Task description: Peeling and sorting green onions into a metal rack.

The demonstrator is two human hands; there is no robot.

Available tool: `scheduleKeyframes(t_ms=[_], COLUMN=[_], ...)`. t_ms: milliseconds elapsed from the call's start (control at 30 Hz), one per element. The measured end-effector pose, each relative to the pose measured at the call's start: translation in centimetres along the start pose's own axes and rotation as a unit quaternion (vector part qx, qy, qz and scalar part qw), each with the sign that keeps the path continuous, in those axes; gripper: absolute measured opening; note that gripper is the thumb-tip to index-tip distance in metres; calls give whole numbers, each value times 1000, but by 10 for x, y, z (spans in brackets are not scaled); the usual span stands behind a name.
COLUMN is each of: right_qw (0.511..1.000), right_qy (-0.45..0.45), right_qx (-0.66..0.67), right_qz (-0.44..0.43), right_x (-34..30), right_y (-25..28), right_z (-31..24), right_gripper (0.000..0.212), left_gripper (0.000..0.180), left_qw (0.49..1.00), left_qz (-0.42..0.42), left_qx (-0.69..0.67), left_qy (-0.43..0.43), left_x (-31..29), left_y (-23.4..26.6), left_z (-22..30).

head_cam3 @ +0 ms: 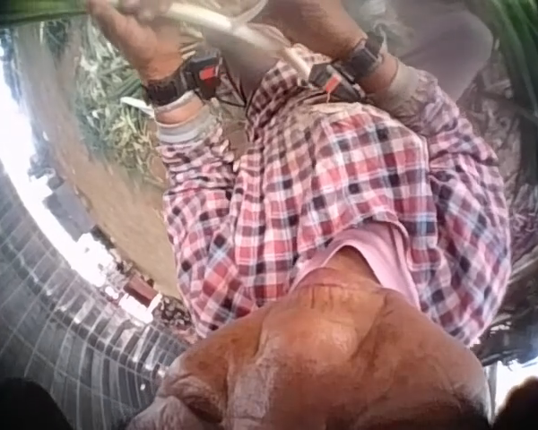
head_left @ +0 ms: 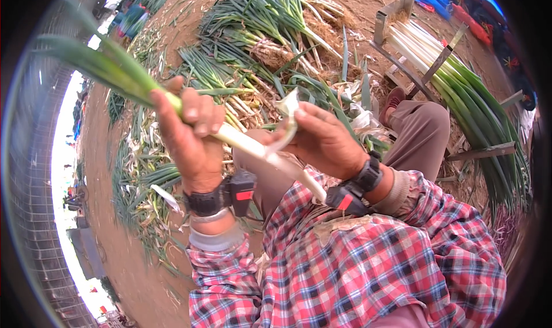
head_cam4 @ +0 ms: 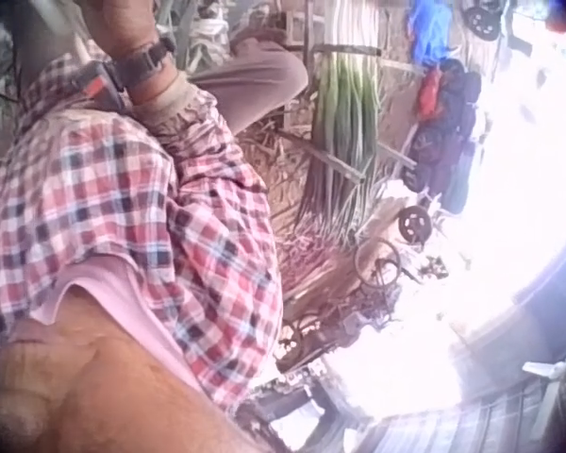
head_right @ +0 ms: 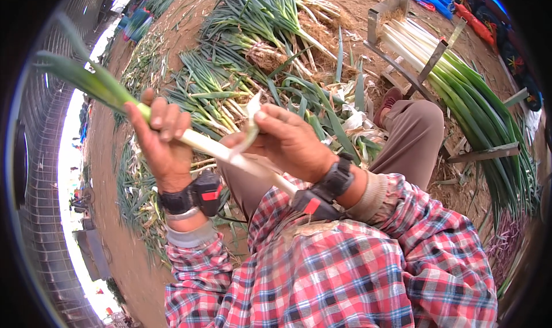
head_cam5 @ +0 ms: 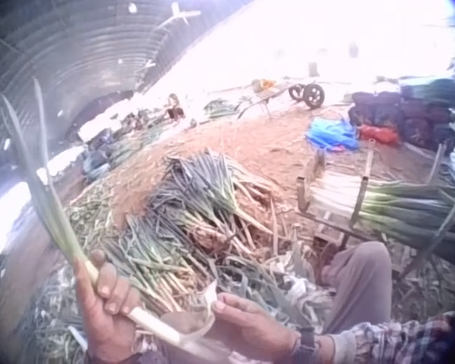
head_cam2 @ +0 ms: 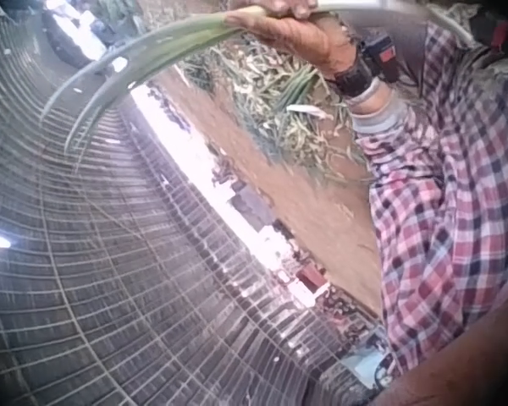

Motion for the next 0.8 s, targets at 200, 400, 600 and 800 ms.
scheduleKeyframes(t_ms=[200,400,600,800], right_qw=[965,697,329,691], right_qy=[-95,-164,-117,103], right_qx=[-239,-694,-932,-694], right_qz=[-48,-79,-96,-174], right_x=[-41,-76,-78,1], right_y=[61,96,133,-4], right_z=[-29,-82,-96,19], right_gripper=[23,25,20,24], left_gripper=[35,29,27,26], left_qw=[995,985,966,936], left_qz=[35,132,204,272], left_qx=[-86,-41,48,91], left_qy=[-34,-101,-154,-202], left_x=[-5,-21,-32,-32], left_y=[57,111,114,55], left_z=[43,94,115,79])
Point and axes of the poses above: each hand's wrist, its own x-axis towards the middle knuckle, its own y-axis out of the back of the hand, z = x × y, the point moved 3 cm from there along x, towards the middle knuckle, and after that the axes turned 5 degrees about y, right-handed, at the moved point
